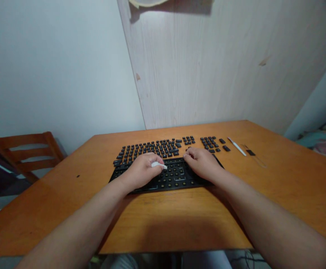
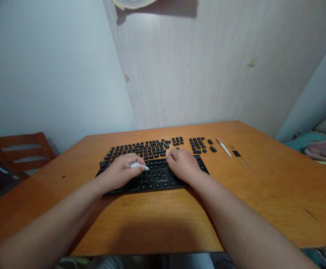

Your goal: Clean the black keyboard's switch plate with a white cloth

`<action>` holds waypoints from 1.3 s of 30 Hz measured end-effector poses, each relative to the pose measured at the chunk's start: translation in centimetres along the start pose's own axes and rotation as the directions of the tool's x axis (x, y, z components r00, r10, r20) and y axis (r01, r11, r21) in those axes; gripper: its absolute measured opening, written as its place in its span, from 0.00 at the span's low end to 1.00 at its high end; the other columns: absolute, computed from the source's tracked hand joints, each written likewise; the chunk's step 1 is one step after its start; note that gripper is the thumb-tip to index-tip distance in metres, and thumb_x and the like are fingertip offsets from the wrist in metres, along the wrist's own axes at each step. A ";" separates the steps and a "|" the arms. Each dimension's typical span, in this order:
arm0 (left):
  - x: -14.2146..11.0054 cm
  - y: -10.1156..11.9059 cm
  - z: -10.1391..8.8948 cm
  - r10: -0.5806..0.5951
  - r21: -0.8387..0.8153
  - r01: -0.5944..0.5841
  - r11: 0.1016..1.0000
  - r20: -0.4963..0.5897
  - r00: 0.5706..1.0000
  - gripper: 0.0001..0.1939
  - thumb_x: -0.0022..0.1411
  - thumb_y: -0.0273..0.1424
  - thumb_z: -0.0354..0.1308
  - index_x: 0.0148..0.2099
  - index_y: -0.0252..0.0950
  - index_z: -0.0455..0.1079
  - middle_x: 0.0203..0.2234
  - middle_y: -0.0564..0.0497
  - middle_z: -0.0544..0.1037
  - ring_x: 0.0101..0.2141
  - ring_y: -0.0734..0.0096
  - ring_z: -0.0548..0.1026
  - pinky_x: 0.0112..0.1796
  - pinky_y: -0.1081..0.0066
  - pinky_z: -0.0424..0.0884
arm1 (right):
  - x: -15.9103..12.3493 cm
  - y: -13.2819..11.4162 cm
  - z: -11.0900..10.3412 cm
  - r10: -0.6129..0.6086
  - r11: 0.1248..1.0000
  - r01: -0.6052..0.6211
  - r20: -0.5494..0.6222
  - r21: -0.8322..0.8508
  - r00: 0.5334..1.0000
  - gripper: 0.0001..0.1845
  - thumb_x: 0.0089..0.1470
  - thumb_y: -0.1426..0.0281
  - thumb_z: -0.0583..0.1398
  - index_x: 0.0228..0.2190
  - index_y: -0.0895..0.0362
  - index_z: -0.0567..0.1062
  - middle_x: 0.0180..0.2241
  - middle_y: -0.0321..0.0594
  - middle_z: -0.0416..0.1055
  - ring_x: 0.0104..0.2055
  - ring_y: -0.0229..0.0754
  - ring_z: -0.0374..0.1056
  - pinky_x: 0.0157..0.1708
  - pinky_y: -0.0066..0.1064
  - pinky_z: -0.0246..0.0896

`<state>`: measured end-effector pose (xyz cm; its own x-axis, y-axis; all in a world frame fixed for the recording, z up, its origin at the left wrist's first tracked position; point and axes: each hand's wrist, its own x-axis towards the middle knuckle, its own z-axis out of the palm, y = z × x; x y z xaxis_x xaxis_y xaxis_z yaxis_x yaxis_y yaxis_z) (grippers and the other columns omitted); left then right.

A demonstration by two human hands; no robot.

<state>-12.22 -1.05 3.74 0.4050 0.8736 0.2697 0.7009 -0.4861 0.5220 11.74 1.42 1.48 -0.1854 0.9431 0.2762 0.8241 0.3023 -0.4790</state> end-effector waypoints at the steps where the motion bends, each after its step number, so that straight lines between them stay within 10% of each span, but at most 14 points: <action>1: 0.3 0.0 0.0 0.006 0.015 -0.007 1.000 0.024 1.000 0.06 0.59 0.32 0.59 0.35 0.36 0.76 0.30 0.53 0.77 0.32 0.71 0.73 0.36 0.72 0.66 | 0.0 0.0 -0.1 0.012 0.998 -0.011 0.029 -0.055 0.999 0.14 0.60 0.62 0.52 0.27 0.54 0.71 0.29 0.38 0.74 0.32 0.42 0.66 0.29 0.31 0.51; 16: 4.0 0.9 2.6 0.114 0.180 -0.152 0.972 0.208 0.972 0.06 0.58 0.30 0.58 0.36 0.36 0.76 0.31 0.50 0.73 0.35 0.68 0.72 0.38 0.69 0.67 | 0.4 0.0 -0.1 0.083 0.969 -0.037 0.179 -0.245 0.980 0.09 0.54 0.65 0.54 0.36 0.51 0.71 0.37 0.42 0.78 0.40 0.50 0.72 0.29 0.34 0.53; 39: 5.1 2.6 1.4 0.188 0.361 -0.393 0.846 0.488 0.852 0.10 0.56 0.25 0.54 0.37 0.38 0.75 0.33 0.50 0.71 0.33 0.68 0.71 0.35 0.71 0.67 | 0.0 -0.7 -0.2 0.074 0.970 -0.022 0.207 -0.243 0.976 0.11 0.57 0.65 0.53 0.39 0.54 0.73 0.41 0.47 0.78 0.42 0.52 0.73 0.34 0.36 0.60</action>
<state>-7.52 2.13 5.31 0.7635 0.6424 -0.0667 0.6454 -0.7626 0.0436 11.29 1.23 1.98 -0.2304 0.9711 0.0618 0.9333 0.2386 -0.2683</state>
